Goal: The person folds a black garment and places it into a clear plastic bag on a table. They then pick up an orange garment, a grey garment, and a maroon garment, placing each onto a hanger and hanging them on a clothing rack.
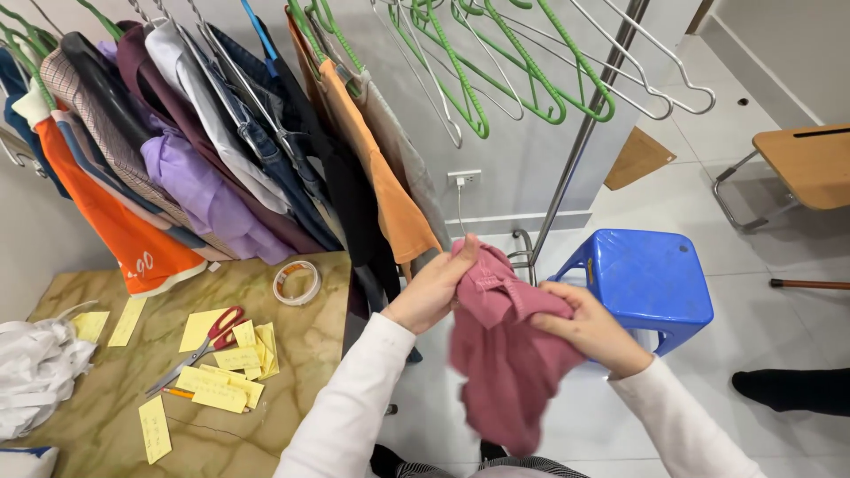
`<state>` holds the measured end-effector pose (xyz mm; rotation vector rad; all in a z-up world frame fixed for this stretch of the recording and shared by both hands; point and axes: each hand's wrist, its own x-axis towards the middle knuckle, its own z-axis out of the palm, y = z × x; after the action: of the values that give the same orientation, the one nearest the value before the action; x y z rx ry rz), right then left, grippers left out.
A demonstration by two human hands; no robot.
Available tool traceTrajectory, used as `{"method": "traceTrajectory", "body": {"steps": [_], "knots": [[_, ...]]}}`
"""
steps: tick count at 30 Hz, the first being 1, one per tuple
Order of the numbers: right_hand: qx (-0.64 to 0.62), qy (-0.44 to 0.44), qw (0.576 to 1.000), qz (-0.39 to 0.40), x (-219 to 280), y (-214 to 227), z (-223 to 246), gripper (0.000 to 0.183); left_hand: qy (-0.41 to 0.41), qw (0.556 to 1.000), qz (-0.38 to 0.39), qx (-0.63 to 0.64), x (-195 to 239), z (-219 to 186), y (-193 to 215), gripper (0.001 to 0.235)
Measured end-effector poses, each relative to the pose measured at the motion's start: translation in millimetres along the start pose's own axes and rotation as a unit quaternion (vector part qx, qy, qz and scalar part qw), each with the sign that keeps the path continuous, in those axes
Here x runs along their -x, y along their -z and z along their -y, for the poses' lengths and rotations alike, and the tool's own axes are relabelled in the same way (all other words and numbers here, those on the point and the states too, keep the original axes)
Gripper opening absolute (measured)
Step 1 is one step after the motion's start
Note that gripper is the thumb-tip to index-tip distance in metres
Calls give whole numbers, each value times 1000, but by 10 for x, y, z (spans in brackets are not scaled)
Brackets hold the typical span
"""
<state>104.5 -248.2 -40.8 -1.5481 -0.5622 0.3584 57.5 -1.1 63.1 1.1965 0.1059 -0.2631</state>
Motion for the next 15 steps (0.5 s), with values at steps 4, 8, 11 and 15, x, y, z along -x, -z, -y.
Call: {"method": "traceTrajectory", "body": {"steps": [4, 8, 11, 15], "knots": [[-165, -113, 971, -131, 59, 137, -209, 17, 30, 998, 28, 37, 77, 130, 129, 62], [-191, -127, 948, -222, -32, 440, 210, 29, 57, 997, 31, 42, 417, -309, 11, 95], [208, -37, 922, -324, 63, 452, 360, 40, 43, 986, 52, 152, 256, -343, 100, 75], [224, -80, 963, -126, 84, -119, 717, 80, 79, 960, 53, 265, 75, -246, -30, 61]]}}
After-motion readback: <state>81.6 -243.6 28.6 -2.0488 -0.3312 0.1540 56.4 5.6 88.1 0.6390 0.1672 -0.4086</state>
